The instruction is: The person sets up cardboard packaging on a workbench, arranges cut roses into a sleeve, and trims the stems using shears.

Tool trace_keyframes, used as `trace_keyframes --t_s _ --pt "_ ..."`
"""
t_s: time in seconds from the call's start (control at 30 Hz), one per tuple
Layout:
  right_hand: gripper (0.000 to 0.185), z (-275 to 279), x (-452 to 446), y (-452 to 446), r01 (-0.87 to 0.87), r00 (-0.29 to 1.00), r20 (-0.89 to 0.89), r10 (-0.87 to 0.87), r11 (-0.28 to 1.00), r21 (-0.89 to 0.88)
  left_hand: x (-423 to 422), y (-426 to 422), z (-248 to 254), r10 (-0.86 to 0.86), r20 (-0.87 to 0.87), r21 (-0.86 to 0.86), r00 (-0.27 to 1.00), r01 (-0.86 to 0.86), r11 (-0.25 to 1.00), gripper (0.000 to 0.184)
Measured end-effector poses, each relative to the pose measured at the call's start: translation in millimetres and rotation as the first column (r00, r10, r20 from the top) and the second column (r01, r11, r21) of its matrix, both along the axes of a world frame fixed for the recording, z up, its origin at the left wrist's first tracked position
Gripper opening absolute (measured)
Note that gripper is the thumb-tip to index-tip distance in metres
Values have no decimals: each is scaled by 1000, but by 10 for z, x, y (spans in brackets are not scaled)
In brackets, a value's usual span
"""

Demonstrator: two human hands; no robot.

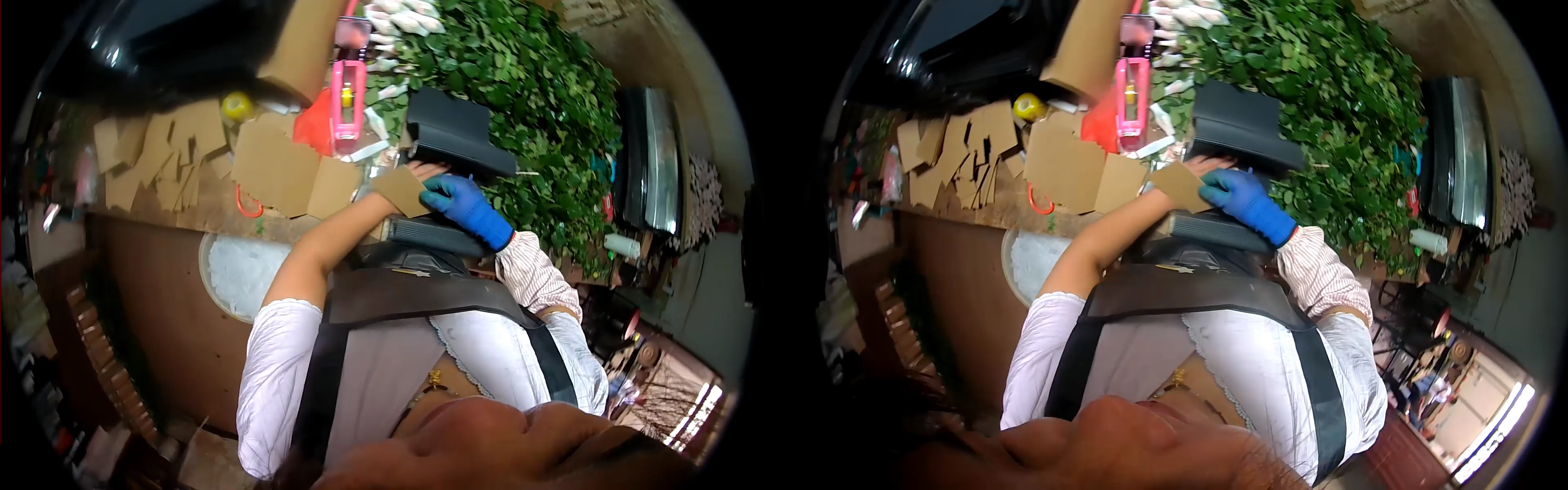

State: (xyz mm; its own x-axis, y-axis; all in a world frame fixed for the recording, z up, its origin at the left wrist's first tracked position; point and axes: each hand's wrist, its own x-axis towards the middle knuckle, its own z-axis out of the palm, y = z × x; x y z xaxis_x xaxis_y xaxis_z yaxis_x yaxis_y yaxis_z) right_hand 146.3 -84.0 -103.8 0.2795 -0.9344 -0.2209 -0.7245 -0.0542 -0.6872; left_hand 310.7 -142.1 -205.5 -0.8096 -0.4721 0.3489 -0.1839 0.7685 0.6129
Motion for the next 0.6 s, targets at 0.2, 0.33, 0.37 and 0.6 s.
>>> trace_keyframes --t_s 0.2,0.33,0.37,0.6 --pt "33 -348 -532 26 150 965 89 -247 799 582 -52 16 -18 -41 113 -110 993 53 993 53" --pt "36 -476 -539 -39 142 932 131 -338 673 726 -64 -6 -32 -60 38 -37 997 61 997 50" --pt "36 -498 -510 -50 146 924 132 -360 650 746 -48 -7 -19 -77 2 -10 997 77 997 50" --pt "34 -637 -403 -79 202 960 11 -278 723 660 614 -160 193 100 223 -247 970 -43 968 45"
